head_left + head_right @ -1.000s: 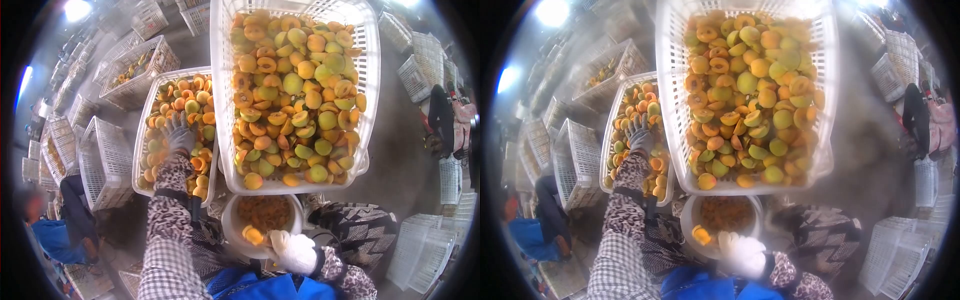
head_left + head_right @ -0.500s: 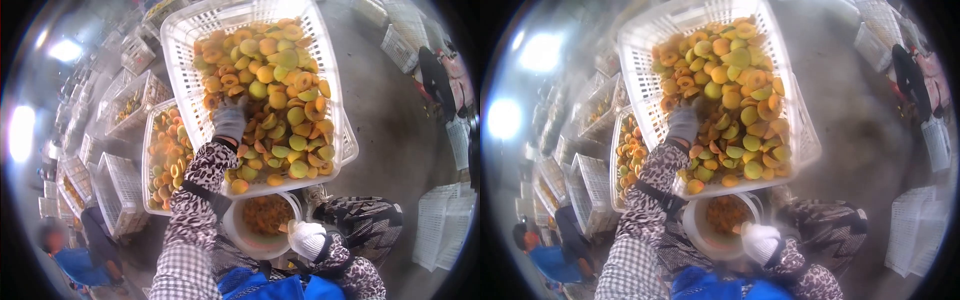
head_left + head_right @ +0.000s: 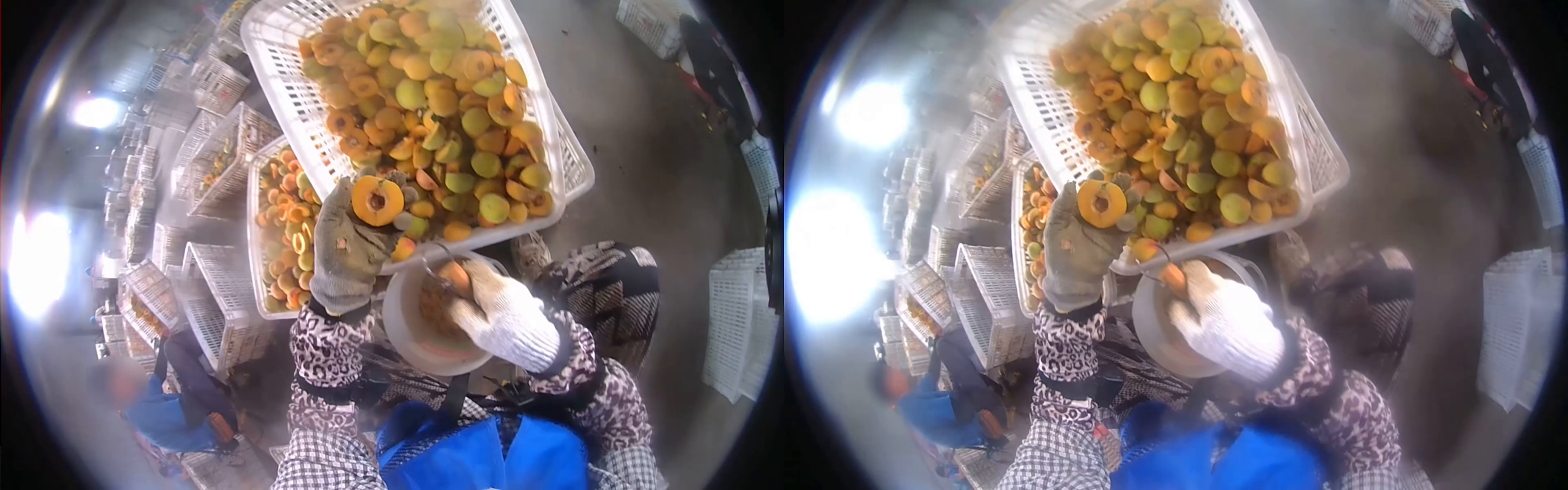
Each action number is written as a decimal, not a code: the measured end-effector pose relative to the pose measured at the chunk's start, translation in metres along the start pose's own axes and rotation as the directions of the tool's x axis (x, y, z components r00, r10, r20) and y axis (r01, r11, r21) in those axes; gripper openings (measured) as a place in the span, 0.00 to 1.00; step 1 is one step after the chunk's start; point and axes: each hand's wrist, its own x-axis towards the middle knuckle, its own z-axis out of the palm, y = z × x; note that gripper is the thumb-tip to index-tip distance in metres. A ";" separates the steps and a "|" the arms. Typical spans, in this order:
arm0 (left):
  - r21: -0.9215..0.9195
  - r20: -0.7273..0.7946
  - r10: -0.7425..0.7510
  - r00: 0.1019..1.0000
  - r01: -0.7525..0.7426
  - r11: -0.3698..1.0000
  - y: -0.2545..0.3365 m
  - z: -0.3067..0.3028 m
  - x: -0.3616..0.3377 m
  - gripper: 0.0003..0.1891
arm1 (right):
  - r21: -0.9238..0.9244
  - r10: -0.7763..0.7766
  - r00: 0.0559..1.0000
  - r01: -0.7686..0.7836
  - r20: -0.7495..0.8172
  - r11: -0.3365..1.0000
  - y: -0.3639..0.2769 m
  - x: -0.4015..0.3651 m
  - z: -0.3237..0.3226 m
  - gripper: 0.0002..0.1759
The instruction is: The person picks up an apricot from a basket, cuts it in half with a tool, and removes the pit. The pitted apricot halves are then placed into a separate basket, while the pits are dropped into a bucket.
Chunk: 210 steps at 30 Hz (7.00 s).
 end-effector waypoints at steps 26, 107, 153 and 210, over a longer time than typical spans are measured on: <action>0.532 -0.180 0.239 0.954 -0.110 0.840 -0.046 -0.007 -0.044 0.20 | -0.132 0.013 0.999 -0.018 -0.033 0.991 -0.010 0.025 0.041 0.12; -0.157 -0.592 0.015 0.806 -0.133 0.979 -0.024 -0.110 -0.054 0.13 | 0.232 0.159 0.666 -0.459 0.728 0.858 0.030 0.068 0.121 0.18; -0.074 -0.011 0.037 0.999 -0.038 0.997 0.005 0.007 -0.001 0.18 | 0.081 -0.046 0.998 0.044 0.035 0.996 -0.010 0.002 0.002 0.20; -0.067 -0.150 -0.213 0.965 0.205 0.976 -0.031 -0.017 -0.047 0.12 | 0.593 -0.048 0.815 -0.378 0.577 0.711 -0.002 0.032 0.046 0.10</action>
